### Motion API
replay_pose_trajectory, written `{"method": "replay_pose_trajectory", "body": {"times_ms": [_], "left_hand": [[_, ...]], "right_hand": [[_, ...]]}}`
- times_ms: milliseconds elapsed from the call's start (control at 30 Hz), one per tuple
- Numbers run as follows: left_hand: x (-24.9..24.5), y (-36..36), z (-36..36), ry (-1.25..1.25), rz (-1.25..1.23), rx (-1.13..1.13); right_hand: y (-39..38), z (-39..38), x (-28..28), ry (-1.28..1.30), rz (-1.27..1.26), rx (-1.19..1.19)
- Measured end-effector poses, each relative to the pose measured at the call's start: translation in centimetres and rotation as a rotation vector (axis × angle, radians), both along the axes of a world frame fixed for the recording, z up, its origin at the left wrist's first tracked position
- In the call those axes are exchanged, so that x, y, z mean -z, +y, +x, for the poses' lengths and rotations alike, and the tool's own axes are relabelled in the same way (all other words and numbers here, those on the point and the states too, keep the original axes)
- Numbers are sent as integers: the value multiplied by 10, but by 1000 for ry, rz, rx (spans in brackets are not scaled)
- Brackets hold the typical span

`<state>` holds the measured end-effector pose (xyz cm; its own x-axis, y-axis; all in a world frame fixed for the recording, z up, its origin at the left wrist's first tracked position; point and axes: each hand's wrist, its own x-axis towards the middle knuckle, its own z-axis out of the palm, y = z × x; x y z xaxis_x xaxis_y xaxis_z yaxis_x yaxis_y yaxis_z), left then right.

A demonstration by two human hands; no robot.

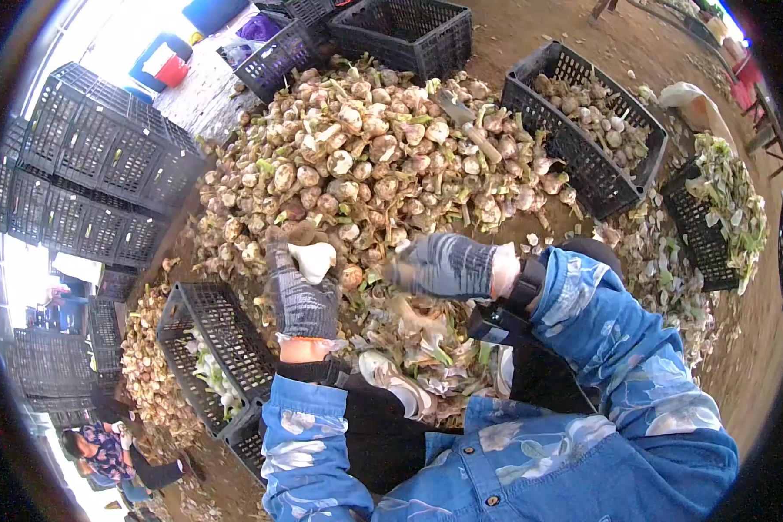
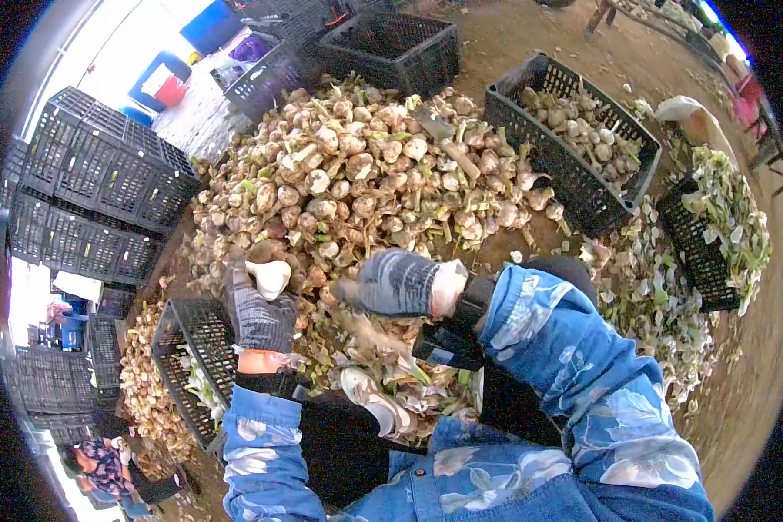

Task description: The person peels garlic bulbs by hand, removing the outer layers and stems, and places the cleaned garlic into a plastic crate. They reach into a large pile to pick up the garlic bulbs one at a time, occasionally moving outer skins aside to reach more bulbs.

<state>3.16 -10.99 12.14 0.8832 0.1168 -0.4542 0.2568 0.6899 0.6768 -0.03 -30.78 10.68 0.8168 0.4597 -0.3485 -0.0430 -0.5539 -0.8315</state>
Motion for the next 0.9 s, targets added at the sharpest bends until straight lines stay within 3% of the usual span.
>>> {"method": "replay_pose_trajectory", "body": {"times_ms": [33,67,100,133,200,233,267,333,533,600,667,733,867,900], "left_hand": [[1,0,-2,-169,188,124],[1,0,-4,-340,375,250],[1,-4,-7,-295,436,256],[3,-2,-9,-295,435,262],[11,5,-12,-403,1125,546],[4,-2,-14,-206,856,428],[11,-1,-14,-205,855,432],[25,0,-12,-434,1193,366],[13,-1,-15,-369,1302,425],[5,-2,-15,-490,1257,661],[5,-3,-17,-592,1329,593],[2,-4,-18,-301,918,496],[6,-12,-19,-401,886,236],[15,-6,-15,-565,1144,248]], "right_hand": [[2,0,0,3,-2,1],[3,0,0,-65,150,111],[4,-1,0,-135,301,223],[8,0,-1,-135,301,230],[17,4,-2,234,689,317],[18,4,-15,304,638,307],[21,3,-14,305,638,311],[27,2,-11,292,730,276],[21,4,-5,310,728,276],[16,2,-4,325,829,233],[18,2,-6,346,799,267],[16,5,-14,507,900,287],[16,-1,-30,381,703,280],[16,-2,-26,322,714,263]]}}
